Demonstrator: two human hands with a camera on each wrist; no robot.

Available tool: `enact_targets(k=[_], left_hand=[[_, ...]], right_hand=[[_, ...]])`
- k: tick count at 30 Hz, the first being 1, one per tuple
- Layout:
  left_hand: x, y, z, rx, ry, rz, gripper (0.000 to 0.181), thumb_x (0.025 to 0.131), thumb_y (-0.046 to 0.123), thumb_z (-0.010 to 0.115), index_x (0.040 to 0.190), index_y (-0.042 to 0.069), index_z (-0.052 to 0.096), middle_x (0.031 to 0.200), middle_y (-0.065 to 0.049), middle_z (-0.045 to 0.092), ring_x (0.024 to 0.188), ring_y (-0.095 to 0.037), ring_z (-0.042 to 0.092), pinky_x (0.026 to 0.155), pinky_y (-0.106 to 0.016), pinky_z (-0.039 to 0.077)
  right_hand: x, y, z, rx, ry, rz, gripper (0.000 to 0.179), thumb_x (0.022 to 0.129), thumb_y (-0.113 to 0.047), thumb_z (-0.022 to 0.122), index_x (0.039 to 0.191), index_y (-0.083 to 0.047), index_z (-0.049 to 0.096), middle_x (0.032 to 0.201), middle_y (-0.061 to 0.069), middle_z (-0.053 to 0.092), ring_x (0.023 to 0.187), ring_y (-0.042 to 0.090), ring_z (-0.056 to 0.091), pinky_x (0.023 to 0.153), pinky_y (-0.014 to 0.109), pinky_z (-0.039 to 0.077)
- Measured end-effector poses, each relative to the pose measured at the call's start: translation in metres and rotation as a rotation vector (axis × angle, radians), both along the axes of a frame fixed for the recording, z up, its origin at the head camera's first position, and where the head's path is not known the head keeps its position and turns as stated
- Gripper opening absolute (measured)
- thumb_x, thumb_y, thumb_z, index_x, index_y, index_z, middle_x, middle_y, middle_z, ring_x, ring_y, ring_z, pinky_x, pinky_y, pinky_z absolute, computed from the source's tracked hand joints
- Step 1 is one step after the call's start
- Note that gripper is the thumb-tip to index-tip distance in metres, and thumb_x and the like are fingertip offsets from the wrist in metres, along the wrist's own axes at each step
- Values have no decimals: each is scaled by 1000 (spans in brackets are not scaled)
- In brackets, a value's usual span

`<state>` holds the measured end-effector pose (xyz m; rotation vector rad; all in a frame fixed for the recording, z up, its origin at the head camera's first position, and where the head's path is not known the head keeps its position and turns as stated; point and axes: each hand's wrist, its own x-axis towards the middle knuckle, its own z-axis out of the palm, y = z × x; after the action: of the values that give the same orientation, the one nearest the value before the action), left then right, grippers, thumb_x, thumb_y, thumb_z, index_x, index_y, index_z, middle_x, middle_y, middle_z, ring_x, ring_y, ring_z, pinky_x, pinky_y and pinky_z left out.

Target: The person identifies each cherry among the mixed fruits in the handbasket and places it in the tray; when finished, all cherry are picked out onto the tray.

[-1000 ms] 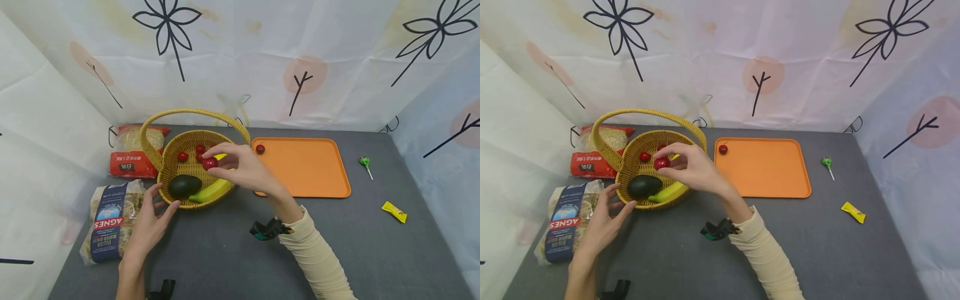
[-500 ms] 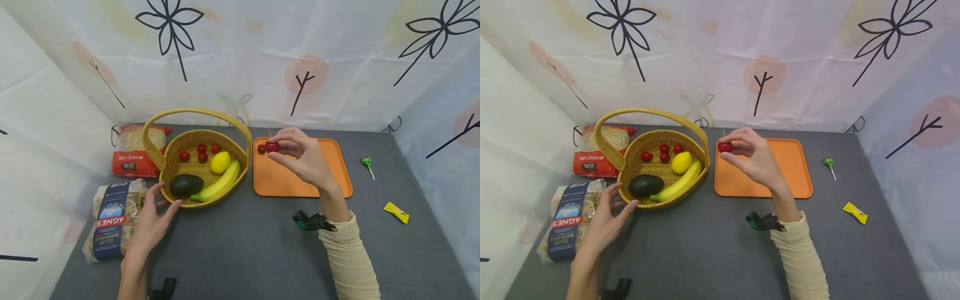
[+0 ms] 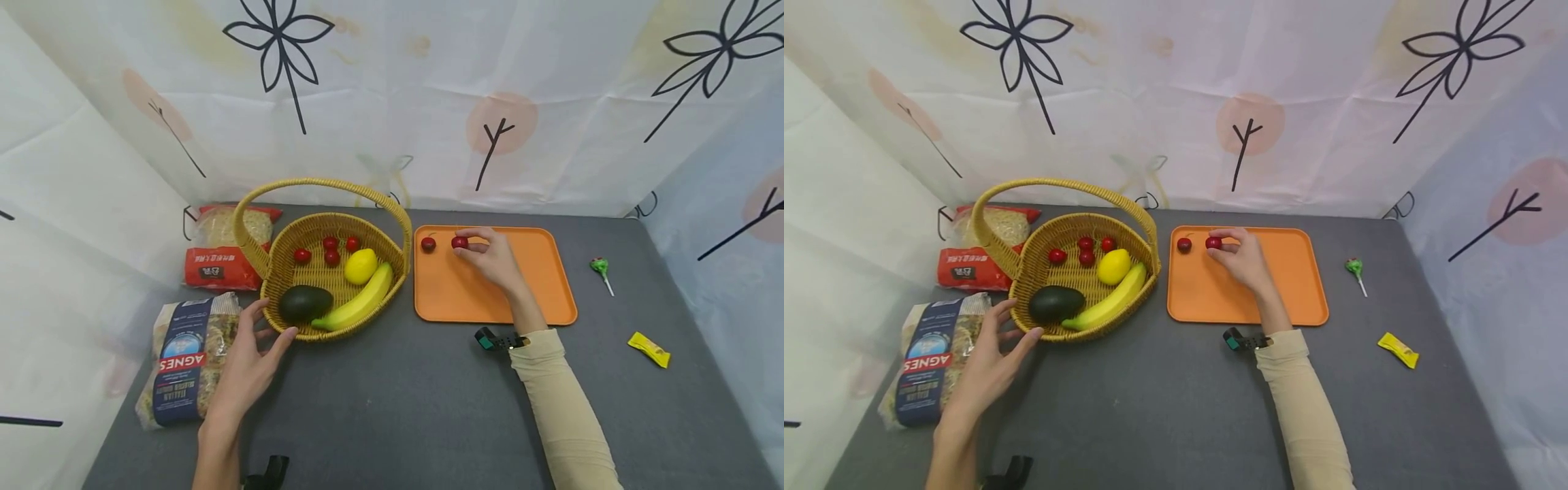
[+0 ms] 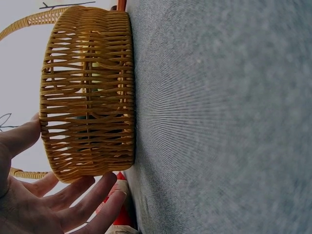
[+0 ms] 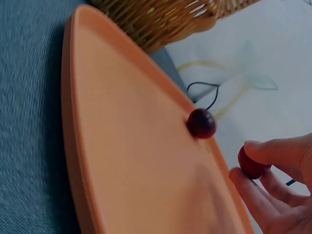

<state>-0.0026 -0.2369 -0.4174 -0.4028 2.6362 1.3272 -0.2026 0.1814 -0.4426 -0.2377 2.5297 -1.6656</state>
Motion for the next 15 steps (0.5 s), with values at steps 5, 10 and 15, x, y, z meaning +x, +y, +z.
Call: enact_targets(k=[5, 10, 15], left_hand=[[0, -1, -1, 10, 26, -3, 93, 106, 48, 69, 172, 13, 13, 176, -28, 25, 149, -53, 51, 115, -67, 51], [1, -1, -4, -21, 75, -2, 91, 105, 50, 69, 171, 12, 18, 172, -29, 32, 143, -53, 56, 109, -64, 56], [1, -1, -3, 1, 57, -3, 91, 106, 47, 69, 171, 12, 16, 174, -29, 29, 146, -53, 54, 112, -66, 54]], right_hand=[[-15, -1, -13, 141, 26, -9, 36, 100, -5, 76, 135, 2, 71, 145, 26, 64, 128, 43, 73, 97, 32, 64], [-22, 0, -18, 176, 24, 20, 35, 101, -5, 75, 136, 2, 71, 138, 28, 69, 124, 46, 73, 107, 57, 60], [-22, 1, -17, 171, -2, 41, 39, 102, -7, 74, 139, 2, 69, 140, 29, 67, 127, 47, 71, 110, 57, 58]])
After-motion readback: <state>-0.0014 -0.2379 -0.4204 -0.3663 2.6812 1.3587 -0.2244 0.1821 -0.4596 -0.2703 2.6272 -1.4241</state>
